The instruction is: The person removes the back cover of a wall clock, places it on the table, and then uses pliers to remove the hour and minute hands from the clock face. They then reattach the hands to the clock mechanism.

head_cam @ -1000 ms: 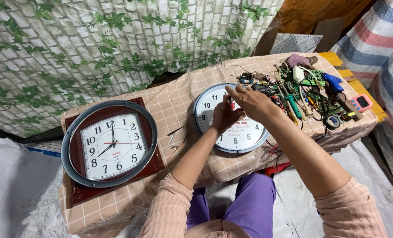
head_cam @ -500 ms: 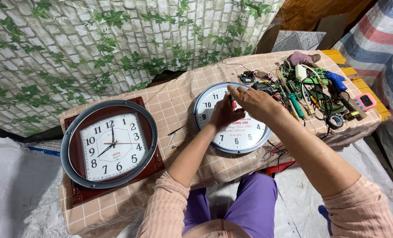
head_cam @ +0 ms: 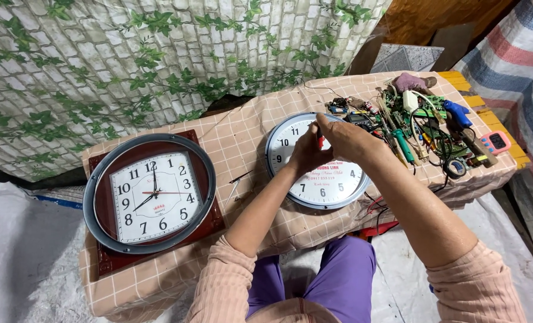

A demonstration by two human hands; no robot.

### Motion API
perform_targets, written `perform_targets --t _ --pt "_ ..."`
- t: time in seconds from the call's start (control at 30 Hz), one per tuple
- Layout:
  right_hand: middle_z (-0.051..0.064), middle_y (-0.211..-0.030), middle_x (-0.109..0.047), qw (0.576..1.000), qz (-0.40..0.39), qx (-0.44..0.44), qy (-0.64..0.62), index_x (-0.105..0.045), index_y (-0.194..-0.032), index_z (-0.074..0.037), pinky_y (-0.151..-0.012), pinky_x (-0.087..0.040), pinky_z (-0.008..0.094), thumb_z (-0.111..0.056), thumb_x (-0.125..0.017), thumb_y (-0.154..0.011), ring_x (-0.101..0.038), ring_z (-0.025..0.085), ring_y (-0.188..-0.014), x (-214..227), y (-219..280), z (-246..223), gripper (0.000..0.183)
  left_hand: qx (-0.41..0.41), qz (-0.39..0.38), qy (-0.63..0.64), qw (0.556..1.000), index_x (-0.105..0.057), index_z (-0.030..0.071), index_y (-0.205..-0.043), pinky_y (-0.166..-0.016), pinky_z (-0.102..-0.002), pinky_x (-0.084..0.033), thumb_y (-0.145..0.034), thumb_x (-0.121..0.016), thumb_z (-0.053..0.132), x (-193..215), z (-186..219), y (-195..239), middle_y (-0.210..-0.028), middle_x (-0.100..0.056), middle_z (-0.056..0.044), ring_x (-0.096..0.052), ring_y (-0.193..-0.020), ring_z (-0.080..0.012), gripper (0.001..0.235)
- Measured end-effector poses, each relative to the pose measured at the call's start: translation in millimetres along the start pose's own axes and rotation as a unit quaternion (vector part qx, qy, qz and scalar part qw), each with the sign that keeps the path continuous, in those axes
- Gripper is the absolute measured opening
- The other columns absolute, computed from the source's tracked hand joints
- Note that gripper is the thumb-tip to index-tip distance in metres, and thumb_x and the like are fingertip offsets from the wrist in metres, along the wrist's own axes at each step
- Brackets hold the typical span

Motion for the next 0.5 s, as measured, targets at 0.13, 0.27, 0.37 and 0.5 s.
perform_targets --t 0.13,0.27,0.37,0.5 --pt "0.027 -0.096 -0.073 0.999 0.005 -0.025 -0.029 -0.036 -0.137 -0.006 -0.077 -0.058 0.051 0.013 -0.078 -0.076 -0.073 0.041 -0.084 -4.7 2.0 5.2 0.077 0.007 -0.029 -0.032 0.999 -0.046 0.013 -0.133 -0.106 -0.053 -0.05 -0.074 -0.078 0.038 -1.5 -10.7 -15.1 -0.115 -0.071 -0.013 -0.068 -0.116 -0.0345 0.071" --pt "0.032 -0.114 -0.066 0.992 0.043 -0.04 -0.114 -0.032 -0.151 -0.002 -0.081 -0.058 0.051 0.014 -0.073 -0.079 -0.07 0.041 -0.094 15.7 20.2 -2.3 0.084 -0.047 -0.035 0.008 0.998 -0.053 0.01 -0.131 -0.098 -0.046 -0.055 -0.066 -0.086 0.026 -3.3 -33.7 -33.9 -0.108 -0.07 -0.012 -0.07 -0.106 -0.0296 0.075" --pt "0.033 -0.136 -0.053 0.981 0.083 -0.022 -0.175 -0.026 -0.16 0.001 -0.09 -0.056 0.053 0.014 -0.076 -0.077 -0.065 0.041 -0.106 21.6 35.0 2.6 0.098 -0.087 -0.044 0.077 0.992 -0.056 0.01 -0.128 -0.087 -0.038 -0.056 -0.065 -0.084 0.011 -10.0 -50.3 -51.9 -0.096 -0.065 -0.007 -0.067 -0.093 -0.0238 0.069" --pt "0.027 -0.152 -0.046 0.94 0.11 0.004 -0.322 -0.033 -0.162 -0.014 -0.09 -0.055 0.052 0.012 -0.08 -0.074 -0.06 0.045 -0.117 16.5 43.9 5.0 0.103 -0.065 -0.053 0.03 0.996 -0.058 0.012 -0.125 -0.086 -0.035 -0.058 -0.062 -0.077 -0.006 0.8 -30.1 -38.4 -0.094 -0.066 -0.005 -0.067 -0.092 -0.0222 0.069"
Point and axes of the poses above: each hand's wrist, its own y-axis away from the middle knuckle, its own x-axis out of the back of the hand, z = x × y, the point moved 3 cm from there along -y, towards the middle knuckle
